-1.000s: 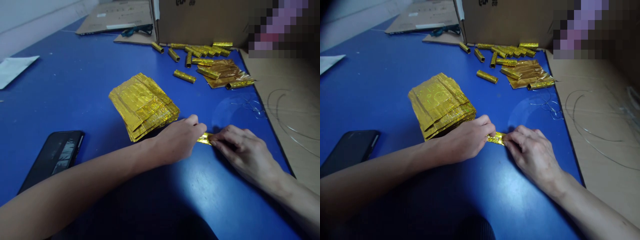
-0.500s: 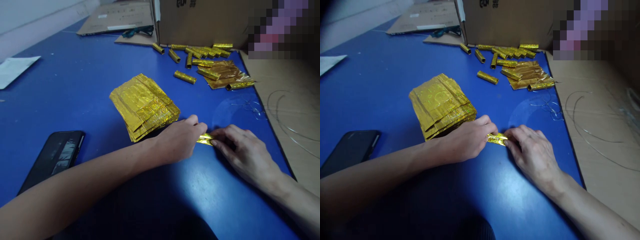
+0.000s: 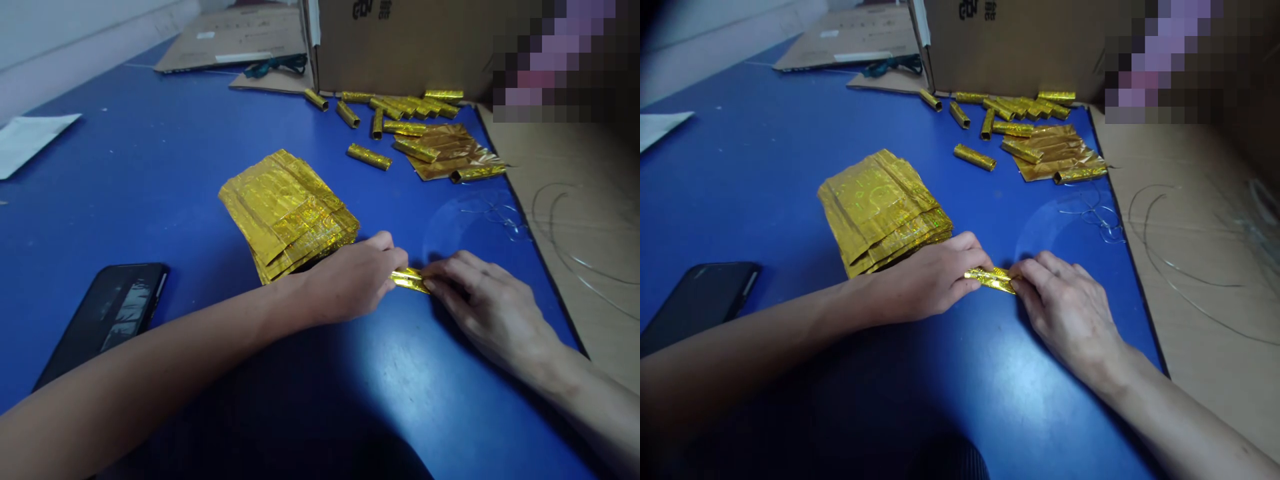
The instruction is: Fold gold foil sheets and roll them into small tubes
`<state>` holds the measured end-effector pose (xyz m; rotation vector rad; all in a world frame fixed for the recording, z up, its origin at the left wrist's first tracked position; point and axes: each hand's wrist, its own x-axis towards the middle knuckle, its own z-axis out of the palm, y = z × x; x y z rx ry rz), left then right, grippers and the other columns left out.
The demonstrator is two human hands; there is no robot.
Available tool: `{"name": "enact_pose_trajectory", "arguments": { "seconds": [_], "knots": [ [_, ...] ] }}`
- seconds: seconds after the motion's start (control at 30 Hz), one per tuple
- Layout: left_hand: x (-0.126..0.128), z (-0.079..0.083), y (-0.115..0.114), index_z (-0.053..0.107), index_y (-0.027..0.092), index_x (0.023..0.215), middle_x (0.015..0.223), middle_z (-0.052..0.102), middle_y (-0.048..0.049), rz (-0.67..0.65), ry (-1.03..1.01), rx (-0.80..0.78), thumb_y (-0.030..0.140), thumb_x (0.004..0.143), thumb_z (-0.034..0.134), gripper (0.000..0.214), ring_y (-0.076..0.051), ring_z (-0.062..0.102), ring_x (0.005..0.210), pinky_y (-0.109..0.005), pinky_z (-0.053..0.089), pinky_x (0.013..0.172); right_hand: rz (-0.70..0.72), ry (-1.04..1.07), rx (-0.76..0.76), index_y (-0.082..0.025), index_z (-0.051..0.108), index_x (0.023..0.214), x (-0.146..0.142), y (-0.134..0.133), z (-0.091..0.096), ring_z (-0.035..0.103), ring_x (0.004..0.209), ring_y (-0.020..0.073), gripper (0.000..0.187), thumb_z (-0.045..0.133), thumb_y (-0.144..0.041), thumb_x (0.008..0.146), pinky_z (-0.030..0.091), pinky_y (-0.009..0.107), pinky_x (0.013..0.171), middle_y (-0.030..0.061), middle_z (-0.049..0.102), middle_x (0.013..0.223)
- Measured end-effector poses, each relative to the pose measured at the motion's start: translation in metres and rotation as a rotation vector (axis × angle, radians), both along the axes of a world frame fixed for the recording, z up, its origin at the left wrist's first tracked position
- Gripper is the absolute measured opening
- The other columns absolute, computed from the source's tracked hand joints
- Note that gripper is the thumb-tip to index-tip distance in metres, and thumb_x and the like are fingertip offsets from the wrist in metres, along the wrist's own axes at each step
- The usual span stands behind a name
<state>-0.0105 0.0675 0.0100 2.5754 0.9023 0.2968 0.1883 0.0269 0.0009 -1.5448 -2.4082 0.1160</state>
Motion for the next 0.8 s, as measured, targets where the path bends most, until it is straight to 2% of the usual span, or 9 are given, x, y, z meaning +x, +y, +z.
{"name": "enact_pose_trajectory", "arguments": {
  "seconds": [0.1, 0.33, 0.6, 0.8],
  "knots": [
    [-0.001, 0.002, 0.002, 0.053, 0.014, 0.091, 0.090, 0.048, -0.0043, 0.000, -0.001, -0.036, 0.016, 0.080, 0.047, 0.013, -0.013, 0.051, 0.078, -0.026, 0.042, 0.075, 0.004, -0.017, -0.001, -0.020, 0.056, 0.085, -0.001, 0.000, 0.000, 0.054, 0.065, 0.0158, 0.020, 0.039, -0.031, 0.085, 0.041, 0.030, 0.061, 0.0027, 0.055, 0.074],
    [0.000, 0.001, 0.002, 0.053, 0.016, 0.093, 0.089, 0.048, -0.0041, 0.012, -0.016, -0.026, 0.008, 0.078, 0.040, 0.021, -0.014, 0.051, 0.080, -0.027, 0.042, 0.076, 0.001, -0.019, 0.002, -0.020, 0.056, 0.085, 0.001, 0.000, -0.001, 0.054, 0.067, 0.0160, 0.020, 0.040, -0.031, 0.085, 0.041, 0.029, 0.062, 0.0033, 0.055, 0.075],
    [0.002, -0.005, 0.000, 0.046, 0.021, 0.100, 0.088, 0.044, -0.0021, -0.013, 0.015, 0.049, 0.004, 0.074, 0.038, 0.031, -0.012, 0.048, 0.070, -0.023, 0.043, 0.066, 0.006, -0.007, 0.024, -0.020, 0.057, 0.084, -0.002, 0.000, 0.000, 0.053, 0.064, 0.0153, 0.021, 0.039, -0.031, 0.085, 0.041, 0.028, 0.059, 0.0031, 0.056, 0.073],
    [0.000, -0.008, 0.002, 0.052, 0.023, 0.095, 0.089, 0.043, -0.0018, -0.046, 0.044, 0.097, 0.010, 0.077, 0.038, 0.026, -0.010, 0.045, 0.063, -0.022, 0.040, 0.058, 0.024, -0.004, 0.016, -0.021, 0.059, 0.084, 0.000, -0.001, 0.000, 0.053, 0.064, 0.0153, 0.023, 0.038, -0.031, 0.086, 0.040, 0.029, 0.059, 0.0034, 0.055, 0.072]
  ]
}}
